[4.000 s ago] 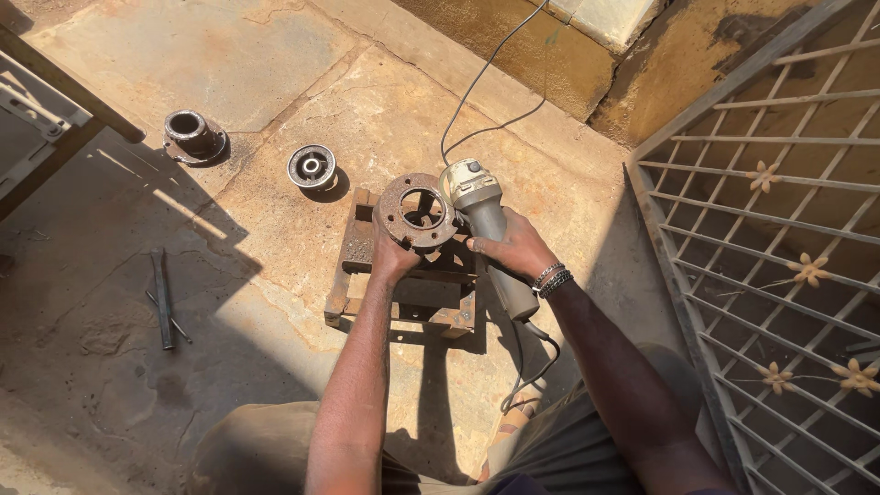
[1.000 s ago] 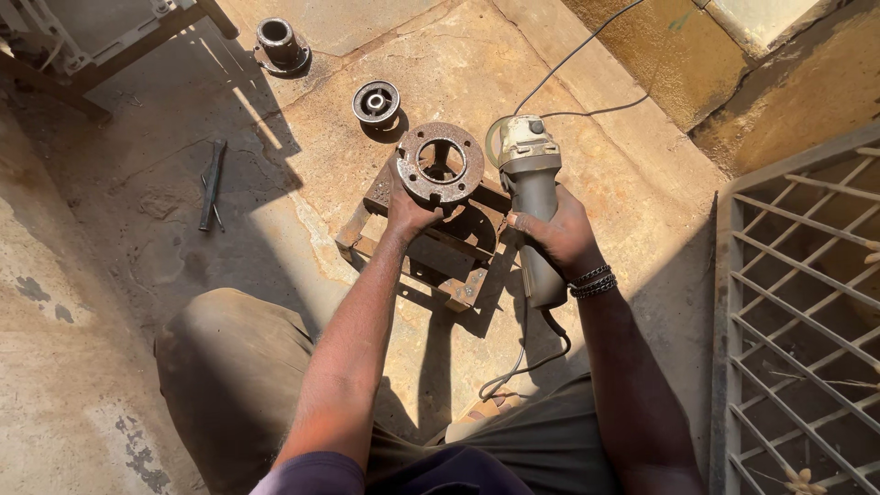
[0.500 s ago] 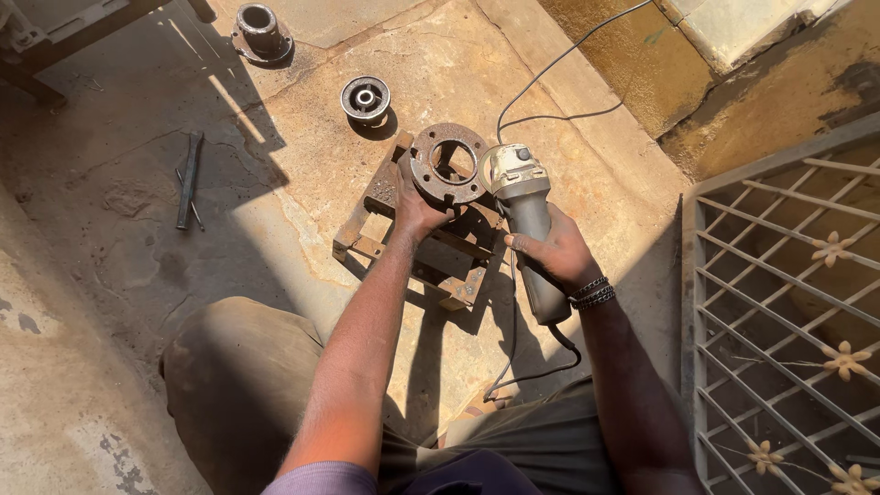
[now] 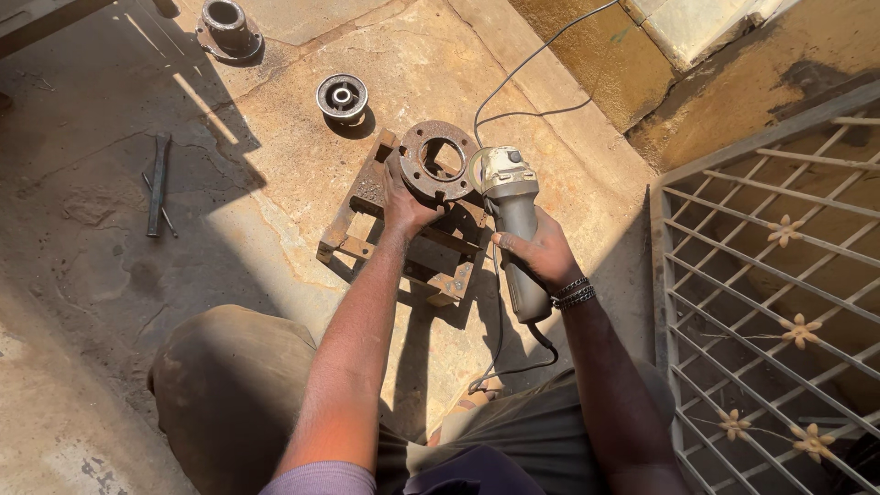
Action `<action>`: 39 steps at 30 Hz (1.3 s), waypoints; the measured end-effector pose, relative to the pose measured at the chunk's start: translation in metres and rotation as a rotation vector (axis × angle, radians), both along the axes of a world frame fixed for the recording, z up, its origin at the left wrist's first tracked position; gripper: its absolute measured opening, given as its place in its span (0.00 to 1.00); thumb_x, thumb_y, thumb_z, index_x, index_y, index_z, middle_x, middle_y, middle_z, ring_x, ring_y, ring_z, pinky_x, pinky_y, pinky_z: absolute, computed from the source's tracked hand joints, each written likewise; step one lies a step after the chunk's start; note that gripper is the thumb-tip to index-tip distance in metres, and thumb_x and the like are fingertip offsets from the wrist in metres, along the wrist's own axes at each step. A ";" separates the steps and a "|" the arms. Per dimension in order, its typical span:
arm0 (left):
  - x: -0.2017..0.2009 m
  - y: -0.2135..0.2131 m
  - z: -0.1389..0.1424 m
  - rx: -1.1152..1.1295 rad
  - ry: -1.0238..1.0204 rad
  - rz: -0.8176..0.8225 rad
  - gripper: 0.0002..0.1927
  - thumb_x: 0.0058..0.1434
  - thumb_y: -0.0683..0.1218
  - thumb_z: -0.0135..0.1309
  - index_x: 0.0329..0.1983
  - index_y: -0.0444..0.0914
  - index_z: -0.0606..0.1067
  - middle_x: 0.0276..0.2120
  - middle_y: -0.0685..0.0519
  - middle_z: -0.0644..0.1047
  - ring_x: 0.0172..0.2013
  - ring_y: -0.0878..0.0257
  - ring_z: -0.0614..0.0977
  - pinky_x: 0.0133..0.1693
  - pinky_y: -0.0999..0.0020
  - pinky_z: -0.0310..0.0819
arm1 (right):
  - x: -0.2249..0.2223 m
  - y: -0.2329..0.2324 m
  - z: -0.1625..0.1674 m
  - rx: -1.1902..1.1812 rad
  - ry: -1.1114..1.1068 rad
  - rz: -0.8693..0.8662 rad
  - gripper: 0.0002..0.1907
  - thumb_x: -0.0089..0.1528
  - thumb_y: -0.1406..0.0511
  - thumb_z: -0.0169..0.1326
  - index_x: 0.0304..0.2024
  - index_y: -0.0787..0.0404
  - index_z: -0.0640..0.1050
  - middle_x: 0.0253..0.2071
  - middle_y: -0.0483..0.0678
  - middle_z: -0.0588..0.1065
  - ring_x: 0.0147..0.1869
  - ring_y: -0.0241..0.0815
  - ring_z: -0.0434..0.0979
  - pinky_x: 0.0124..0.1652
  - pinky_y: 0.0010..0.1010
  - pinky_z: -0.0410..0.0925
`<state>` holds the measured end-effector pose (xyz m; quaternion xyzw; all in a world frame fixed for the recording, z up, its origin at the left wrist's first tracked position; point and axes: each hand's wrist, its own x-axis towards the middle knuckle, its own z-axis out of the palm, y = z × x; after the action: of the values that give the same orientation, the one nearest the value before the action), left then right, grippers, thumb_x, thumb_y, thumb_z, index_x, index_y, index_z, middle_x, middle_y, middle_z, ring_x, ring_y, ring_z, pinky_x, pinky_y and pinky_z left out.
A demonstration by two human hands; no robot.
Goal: The person sits on the ground and uses an angle grinder to grind rust and residue from cast iron pump parts, including a round flange and a smaller wheel-like component. They hold each part steady on a metal stand with one hand while moving the grinder over its surfaces, repositioning the parts between passes.
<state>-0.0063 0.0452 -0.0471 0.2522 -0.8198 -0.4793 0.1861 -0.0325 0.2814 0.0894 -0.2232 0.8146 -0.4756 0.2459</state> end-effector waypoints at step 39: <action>0.006 0.002 0.012 0.036 -0.042 -0.004 0.77 0.35 0.59 0.79 0.76 0.48 0.36 0.73 0.36 0.47 0.74 0.40 0.53 0.72 0.44 0.52 | -0.001 -0.011 0.024 0.200 0.103 0.076 0.33 0.55 0.54 0.67 0.54 0.67 0.73 0.42 0.51 0.78 0.42 0.40 0.79 0.42 0.33 0.73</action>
<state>-0.0003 0.0467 -0.0352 0.2637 -0.8153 -0.4890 0.1633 -0.0334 0.2700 0.1131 -0.2524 0.8605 -0.3701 0.2426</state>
